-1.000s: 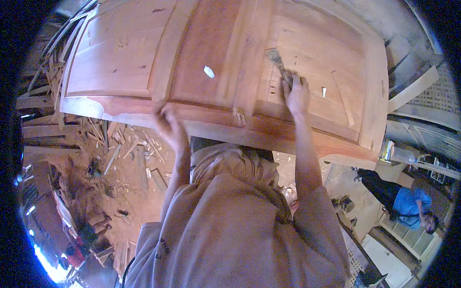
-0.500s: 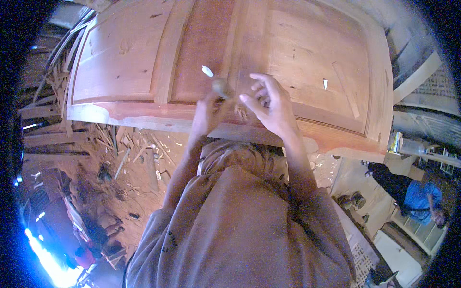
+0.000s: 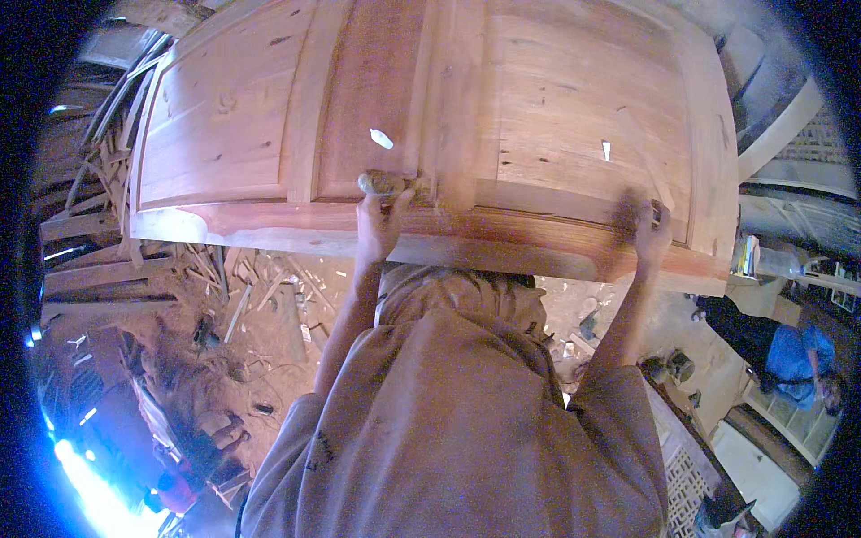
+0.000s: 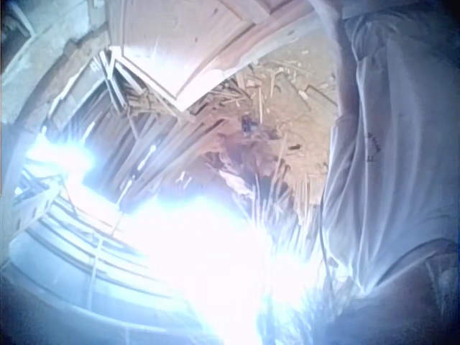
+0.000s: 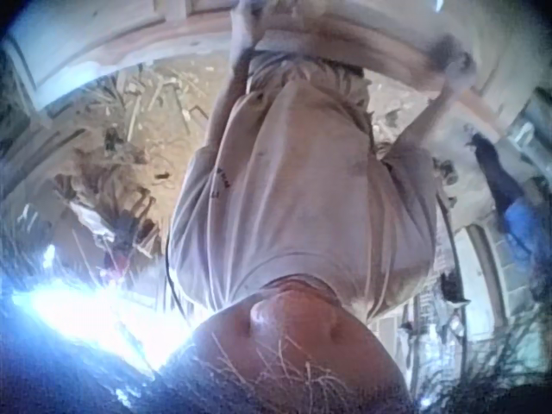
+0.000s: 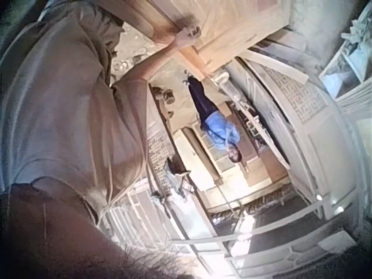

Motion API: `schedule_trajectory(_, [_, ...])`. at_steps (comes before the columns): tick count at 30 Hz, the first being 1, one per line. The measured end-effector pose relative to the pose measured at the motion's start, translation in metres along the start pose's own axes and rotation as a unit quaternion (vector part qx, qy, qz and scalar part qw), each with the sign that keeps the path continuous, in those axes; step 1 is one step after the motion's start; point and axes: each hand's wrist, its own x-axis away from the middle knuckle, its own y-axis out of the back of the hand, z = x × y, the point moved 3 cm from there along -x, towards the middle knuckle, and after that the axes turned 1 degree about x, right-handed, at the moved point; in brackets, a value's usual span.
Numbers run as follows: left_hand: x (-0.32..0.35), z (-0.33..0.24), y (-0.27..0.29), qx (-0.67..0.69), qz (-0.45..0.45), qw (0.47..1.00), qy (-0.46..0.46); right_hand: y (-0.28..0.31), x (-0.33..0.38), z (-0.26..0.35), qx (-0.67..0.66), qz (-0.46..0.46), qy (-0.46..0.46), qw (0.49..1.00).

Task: The person applies adhesive from a tube to the joints of a wooden door and smooths the surface with a putty knife.

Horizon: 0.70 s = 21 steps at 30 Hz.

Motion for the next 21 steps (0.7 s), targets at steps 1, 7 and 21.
schedule_trajectory(1, [-0.001, 0.000, 0.000, -0.003, -0.001, 1.000, 0.001, -0.002, 0.002, 0.003, -0.003, 0.003, 0.000, 1.000])
schedule_trajectory(7, [-0.008, -0.004, -0.013, -0.017, 0.022, 0.999, 0.035, -0.023, 0.020, 0.024, -0.034, 0.044, -0.028, 0.998])
schedule_trajectory(21, [-0.012, -0.011, -0.016, -0.050, 0.058, 0.995, -0.069, -0.019, -0.005, 0.021, 0.120, -0.030, 0.067, 0.990])
